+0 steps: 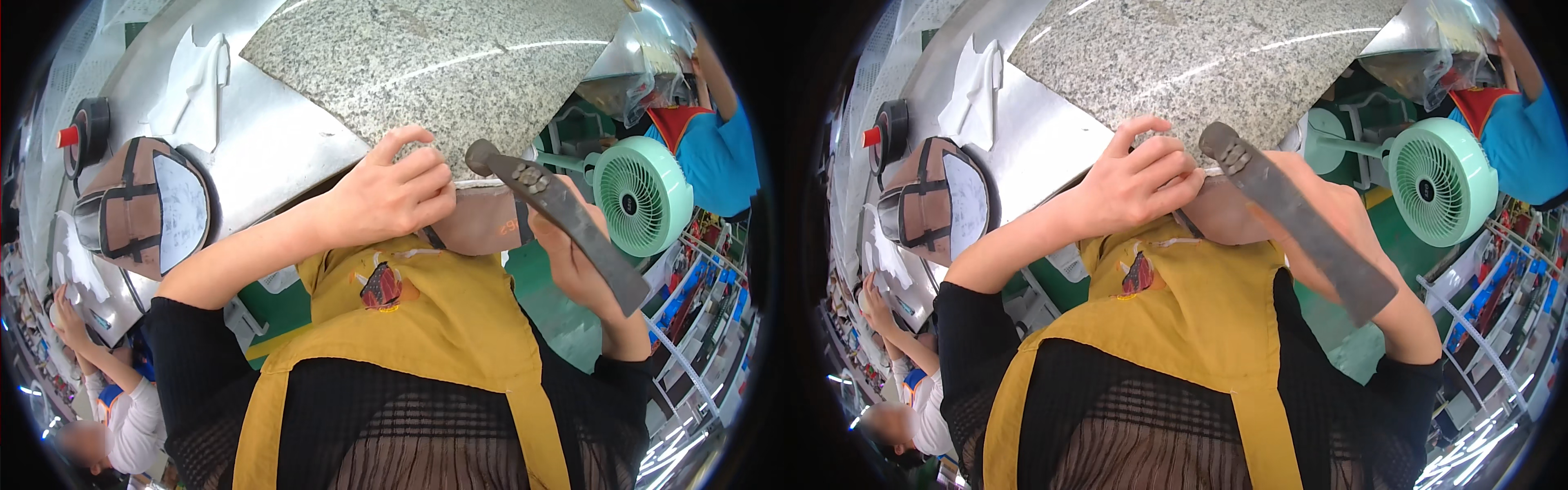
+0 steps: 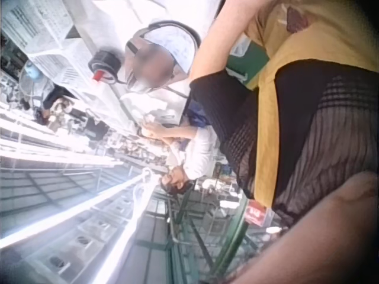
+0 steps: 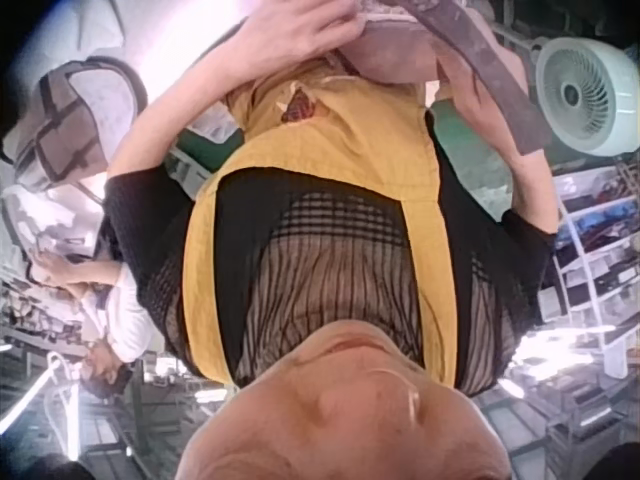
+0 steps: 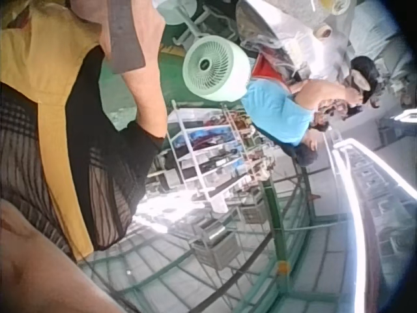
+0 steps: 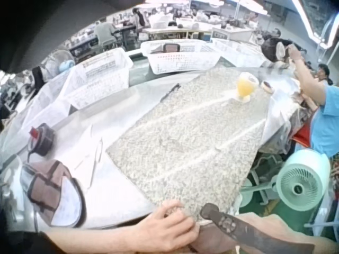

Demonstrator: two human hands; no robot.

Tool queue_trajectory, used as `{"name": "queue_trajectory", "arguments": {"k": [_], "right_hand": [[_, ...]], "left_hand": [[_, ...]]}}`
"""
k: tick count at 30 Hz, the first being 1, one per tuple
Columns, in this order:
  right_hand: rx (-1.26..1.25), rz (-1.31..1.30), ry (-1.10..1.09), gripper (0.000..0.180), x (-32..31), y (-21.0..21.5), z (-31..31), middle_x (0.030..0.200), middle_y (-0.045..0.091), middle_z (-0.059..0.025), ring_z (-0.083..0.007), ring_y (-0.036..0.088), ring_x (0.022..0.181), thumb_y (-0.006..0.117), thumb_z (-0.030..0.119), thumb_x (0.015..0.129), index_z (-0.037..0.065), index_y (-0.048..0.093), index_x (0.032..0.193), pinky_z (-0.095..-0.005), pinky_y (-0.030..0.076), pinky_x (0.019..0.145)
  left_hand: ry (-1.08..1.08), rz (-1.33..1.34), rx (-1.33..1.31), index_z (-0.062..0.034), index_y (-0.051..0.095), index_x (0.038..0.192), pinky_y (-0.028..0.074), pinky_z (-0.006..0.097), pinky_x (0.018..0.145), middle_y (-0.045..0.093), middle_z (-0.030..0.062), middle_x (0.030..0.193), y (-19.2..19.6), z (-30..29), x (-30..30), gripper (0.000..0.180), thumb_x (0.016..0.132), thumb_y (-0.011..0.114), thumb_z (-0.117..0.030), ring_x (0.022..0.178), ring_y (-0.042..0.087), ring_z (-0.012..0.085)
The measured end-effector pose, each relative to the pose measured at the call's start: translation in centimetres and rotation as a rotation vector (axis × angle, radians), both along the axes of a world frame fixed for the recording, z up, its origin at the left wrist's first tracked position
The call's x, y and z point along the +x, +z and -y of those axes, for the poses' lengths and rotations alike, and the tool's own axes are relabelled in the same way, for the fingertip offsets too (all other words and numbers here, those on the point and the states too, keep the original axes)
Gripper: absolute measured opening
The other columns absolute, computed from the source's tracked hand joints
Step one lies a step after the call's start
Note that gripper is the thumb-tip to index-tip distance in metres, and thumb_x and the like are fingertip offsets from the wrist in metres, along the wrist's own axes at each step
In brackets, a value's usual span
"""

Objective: The person uses a hammer to tap and secure the upper part of a shoe to its sole on a workbench. They repeatedly adjust the shoe's position and tap along the edges to ensure the components are aligned and attached.

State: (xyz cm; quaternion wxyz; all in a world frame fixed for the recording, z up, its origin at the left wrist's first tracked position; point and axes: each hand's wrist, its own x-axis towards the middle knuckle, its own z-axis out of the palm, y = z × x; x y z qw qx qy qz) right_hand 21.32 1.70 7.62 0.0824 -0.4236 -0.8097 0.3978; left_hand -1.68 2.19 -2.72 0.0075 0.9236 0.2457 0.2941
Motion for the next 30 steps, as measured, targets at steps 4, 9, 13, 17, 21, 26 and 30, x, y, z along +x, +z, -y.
{"name": "queue_trajectory", "arguments": {"k": [4, 9, 13, 17, 21, 26, 30], "right_hand": [[-0.063, 0.181, 0.097, 0.044, -0.3, -1.4, 0.4, 0.085, 0.059, -0.0177, -0.0379, 0.061, 0.078, 0.060, 0.008, 0.073, 0.004, 0.043, 0.113, -0.0413, 0.048, 0.061], [-0.171, 0.053, -0.038, 0.033, -0.3, -0.8, 0.3, 0.077, 0.058, -0.0181, -0.0388, 0.059, 0.072, 0.054, 0.006, 0.082, 0.002, 0.047, 0.114, -0.0374, 0.048, 0.060], [0.025, -0.056, -0.055, 0.030, -0.9, 0.4, 0.5, 0.078, 0.059, -0.0175, -0.0374, 0.059, 0.070, 0.052, 0.006, 0.085, 0.001, 0.049, 0.114, -0.0368, 0.047, 0.060], [-0.033, 0.086, 0.049, 0.031, -1.0, -1.3, 1.1, 0.085, 0.061, -0.0171, -0.0361, 0.062, 0.073, 0.058, 0.012, 0.078, 0.004, 0.047, 0.105, -0.0416, 0.048, 0.059], [0.050, -0.060, 0.047, 0.052, -0.3, -0.2, 0.1, 0.098, 0.059, -0.0187, -0.0338, 0.062, 0.086, 0.064, 0.016, 0.075, 0.004, 0.044, 0.121, -0.0385, 0.052, 0.071], [0.112, 0.065, 0.052, 0.023, -1.7, -2.2, 2.1, 0.071, 0.058, -0.0155, -0.0346, 0.062, 0.063, 0.056, 0.018, 0.085, 0.003, 0.043, 0.096, -0.0428, 0.048, 0.052], [0.053, 0.107, 0.060, 0.027, -1.1, -1.4, 1.6, 0.072, 0.059, -0.0159, -0.0345, 0.062, 0.065, 0.057, 0.017, 0.084, 0.002, 0.042, 0.101, -0.0418, 0.048, 0.052]], "left_hand": [[0.072, 0.080, -0.310, -0.0121, 0.061, 0.084, 0.038, 0.042, 0.093, 0.052, -0.0016, 0.080, 0.5, 0.0, -0.2, 0.016, 0.069, 0.065, -0.008, 0.083, 0.052, 0.0166], [0.046, 0.095, -0.273, -0.0124, 0.062, 0.083, 0.037, 0.042, 0.093, 0.052, -0.0019, 0.080, 0.1, -0.1, -1.0, 0.017, 0.067, 0.065, -0.010, 0.084, 0.051, 0.0170], [0.029, 0.063, -0.149, -0.0112, 0.062, 0.085, 0.038, 0.043, 0.093, 0.052, -0.0005, 0.081, 0.0, 0.6, -1.1, 0.020, 0.065, 0.060, -0.011, 0.084, 0.052, 0.0169], [-0.031, 0.037, -0.174, -0.0098, 0.061, 0.087, 0.038, 0.045, 0.093, 0.052, 0.0013, 0.082, 0.4, 0.2, -1.2, 0.021, 0.066, 0.058, -0.011, 0.084, 0.052, 0.0184], [0.017, 0.057, -0.178, -0.0098, 0.057, 0.084, 0.036, 0.046, 0.095, 0.052, 0.0033, 0.082, 0.5, 0.3, -0.9, 0.018, 0.067, 0.057, -0.011, 0.086, 0.052, 0.0206], [0.094, 0.109, -0.397, -0.0098, 0.060, 0.083, 0.037, 0.046, 0.092, 0.053, 0.0013, 0.081, 1.5, 0.6, -0.8, 0.018, 0.066, 0.066, -0.008, 0.086, 0.052, 0.0195], [0.087, 0.093, -0.384, -0.0116, 0.060, 0.081, 0.036, 0.045, 0.091, 0.052, 0.0004, 0.081, 1.8, 0.3, -0.6, 0.018, 0.066, 0.069, -0.009, 0.085, 0.052, 0.0186]]}}
